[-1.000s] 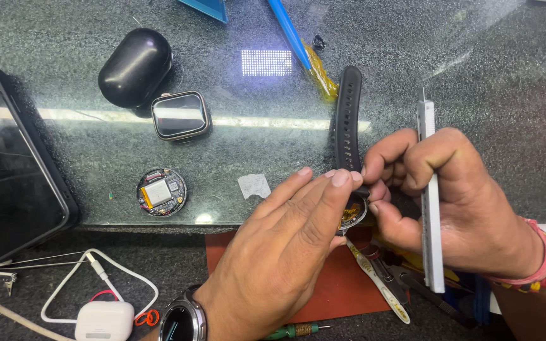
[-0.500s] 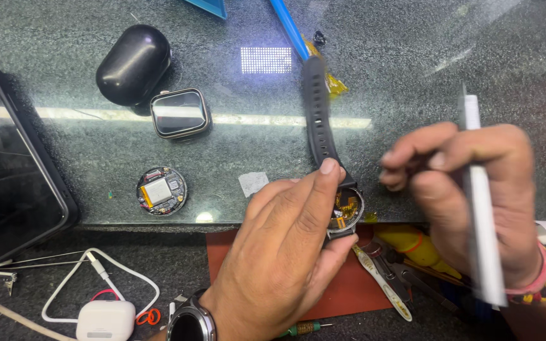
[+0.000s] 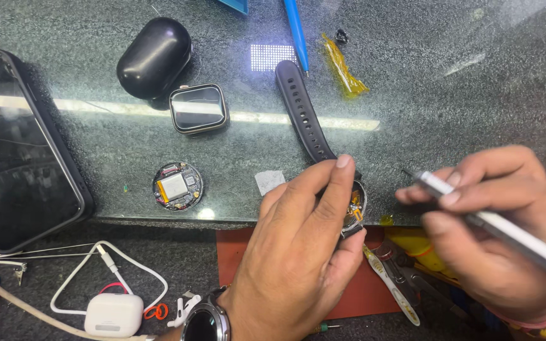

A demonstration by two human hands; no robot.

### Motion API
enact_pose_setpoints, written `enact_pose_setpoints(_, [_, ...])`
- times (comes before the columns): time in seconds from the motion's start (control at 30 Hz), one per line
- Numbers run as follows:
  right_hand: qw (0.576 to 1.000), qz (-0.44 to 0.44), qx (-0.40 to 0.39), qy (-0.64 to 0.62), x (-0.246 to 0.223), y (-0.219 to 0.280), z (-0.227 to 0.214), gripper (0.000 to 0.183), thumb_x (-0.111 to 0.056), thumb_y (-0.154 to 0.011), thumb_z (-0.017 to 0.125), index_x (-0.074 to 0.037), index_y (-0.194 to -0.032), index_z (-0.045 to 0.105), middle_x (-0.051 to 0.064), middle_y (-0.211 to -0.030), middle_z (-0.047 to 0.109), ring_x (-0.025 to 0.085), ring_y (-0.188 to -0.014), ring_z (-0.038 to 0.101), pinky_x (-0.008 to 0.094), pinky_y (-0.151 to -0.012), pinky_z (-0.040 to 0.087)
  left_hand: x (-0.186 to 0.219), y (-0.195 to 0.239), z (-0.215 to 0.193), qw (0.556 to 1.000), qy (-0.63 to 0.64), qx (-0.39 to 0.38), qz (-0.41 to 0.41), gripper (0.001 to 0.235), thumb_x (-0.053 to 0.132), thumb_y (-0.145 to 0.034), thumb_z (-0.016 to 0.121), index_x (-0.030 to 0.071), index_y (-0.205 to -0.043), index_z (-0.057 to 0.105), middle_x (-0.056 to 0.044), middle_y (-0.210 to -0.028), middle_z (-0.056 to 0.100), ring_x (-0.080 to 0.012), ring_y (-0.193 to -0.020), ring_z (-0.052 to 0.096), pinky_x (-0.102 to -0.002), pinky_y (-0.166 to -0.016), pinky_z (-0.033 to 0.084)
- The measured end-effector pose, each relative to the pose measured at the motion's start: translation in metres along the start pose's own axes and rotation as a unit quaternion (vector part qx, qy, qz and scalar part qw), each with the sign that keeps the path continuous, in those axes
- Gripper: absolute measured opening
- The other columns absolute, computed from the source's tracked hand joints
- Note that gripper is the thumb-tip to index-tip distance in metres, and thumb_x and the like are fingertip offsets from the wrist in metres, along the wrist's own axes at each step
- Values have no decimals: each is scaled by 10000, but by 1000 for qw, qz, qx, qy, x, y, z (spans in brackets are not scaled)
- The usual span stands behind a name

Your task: The person uses a screwdriver and tweezers to adjust internal components of a disassembled smartwatch on a glass workbench. They then use a utility knife to scrape adhesive from the watch band and case edges, handling the watch and band repeatedly while other electronics and tools remain nearby.

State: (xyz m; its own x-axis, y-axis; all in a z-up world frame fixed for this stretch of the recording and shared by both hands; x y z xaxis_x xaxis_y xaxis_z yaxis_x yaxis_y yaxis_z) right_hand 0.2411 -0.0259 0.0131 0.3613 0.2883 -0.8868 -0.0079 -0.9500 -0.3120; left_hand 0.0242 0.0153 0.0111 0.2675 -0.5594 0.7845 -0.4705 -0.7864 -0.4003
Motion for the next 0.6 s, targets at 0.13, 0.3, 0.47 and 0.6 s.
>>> enact_pose_setpoints(0.13, [993,-39,-37,101,-7,-5,7,361,97,-823,751,-71,-1051,528,74,-1068,572,202,-1001,774,276,-888,672,1,0,3,1000,-5,1,0,758,66,-895,799,-49,-1546,429,-203,-1459,544,-344,-1307,607,-420,-1149,463])
enact_pose_setpoints(0.3, [989,-66,-19,134,-15,-4,19,344,47,-798,789,-58,-1018,547,90,-1004,608,239,-993,761,315,-870,679,1,0,5,1000,-12,0,1,743,66,-905,786,-49,-1547,429,-209,-1474,537,-340,-1285,609,-421,-1148,449])
enact_pose_setpoints(0.47, [988,-60,-17,141,-17,-6,23,314,37,-814,805,-58,-996,568,94,-998,636,262,-1034,768,313,-863,687,2,-1,7,1000,-11,1,-8,748,59,-899,780,-51,-1548,424,-216,-1482,530,-344,-1259,607,-431,-1141,447])
enact_pose_setpoints(0.6, [989,-74,-18,124,-17,-9,24,312,23,-807,803,-51,-987,559,92,-993,625,258,-1027,763,308,-866,686,3,0,7,1000,5,-6,-5,745,40,-914,759,-57,-1556,393,-212,-1491,515,-335,-1275,605,-434,-1161,441])
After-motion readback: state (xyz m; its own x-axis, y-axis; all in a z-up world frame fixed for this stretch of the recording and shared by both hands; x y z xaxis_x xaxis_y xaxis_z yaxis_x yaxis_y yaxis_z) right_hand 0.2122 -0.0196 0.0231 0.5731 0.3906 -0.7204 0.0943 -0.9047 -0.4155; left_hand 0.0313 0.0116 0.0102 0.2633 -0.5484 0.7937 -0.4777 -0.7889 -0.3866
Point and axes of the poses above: each hand's wrist, its own y-axis away from the middle knuckle, its own z-axis out of the palm, x = y × z, the point moved 4 cm from there along -y, towards the middle knuckle
